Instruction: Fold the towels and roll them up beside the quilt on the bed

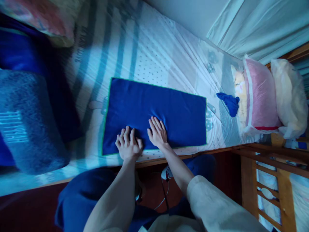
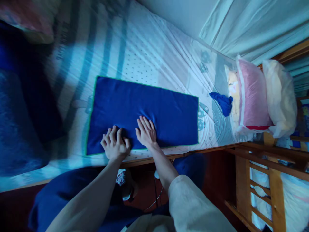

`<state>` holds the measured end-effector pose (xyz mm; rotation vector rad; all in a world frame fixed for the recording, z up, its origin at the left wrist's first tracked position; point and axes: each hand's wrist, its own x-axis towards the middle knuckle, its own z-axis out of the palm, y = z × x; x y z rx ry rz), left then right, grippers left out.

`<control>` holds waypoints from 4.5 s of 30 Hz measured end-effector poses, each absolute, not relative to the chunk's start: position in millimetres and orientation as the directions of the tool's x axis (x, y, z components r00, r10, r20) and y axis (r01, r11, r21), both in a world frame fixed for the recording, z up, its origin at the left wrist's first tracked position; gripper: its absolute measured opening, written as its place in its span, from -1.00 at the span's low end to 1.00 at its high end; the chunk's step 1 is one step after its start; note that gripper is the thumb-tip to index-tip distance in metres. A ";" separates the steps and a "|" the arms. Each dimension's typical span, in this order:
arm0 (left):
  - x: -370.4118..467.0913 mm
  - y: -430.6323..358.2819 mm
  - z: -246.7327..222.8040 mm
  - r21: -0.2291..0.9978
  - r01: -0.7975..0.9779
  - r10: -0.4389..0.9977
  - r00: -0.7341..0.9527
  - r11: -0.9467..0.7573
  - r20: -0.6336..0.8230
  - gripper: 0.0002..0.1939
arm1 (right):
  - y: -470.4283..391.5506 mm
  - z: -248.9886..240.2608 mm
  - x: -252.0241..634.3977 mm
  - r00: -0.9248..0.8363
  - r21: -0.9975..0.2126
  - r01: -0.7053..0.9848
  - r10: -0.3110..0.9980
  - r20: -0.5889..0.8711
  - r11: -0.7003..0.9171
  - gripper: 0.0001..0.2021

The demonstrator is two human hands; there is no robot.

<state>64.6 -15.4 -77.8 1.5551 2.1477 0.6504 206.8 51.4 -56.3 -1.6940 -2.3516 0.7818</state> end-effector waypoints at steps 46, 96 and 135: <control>103.6 -18.0 -73.8 0.505 0.802 0.933 -0.359 0.319 -0.020 -0.37 | 35.1 -98.6 455.7 0.101 -0.256 0.965 0.980 0.171 -0.055 -0.36; 139.2 124.8 -93.6 0.432 0.856 0.952 0.306 -0.283 0.017 -0.38 | 36.5 -95.9 453.4 0.137 -0.352 0.934 0.975 0.176 -0.068 -0.35; 87.0 49.0 -87.5 0.634 0.773 0.999 0.009 -0.035 0.045 -0.37 | 42.1 -66.1 442.1 0.179 -0.208 0.964 0.983 0.036 -0.168 -0.41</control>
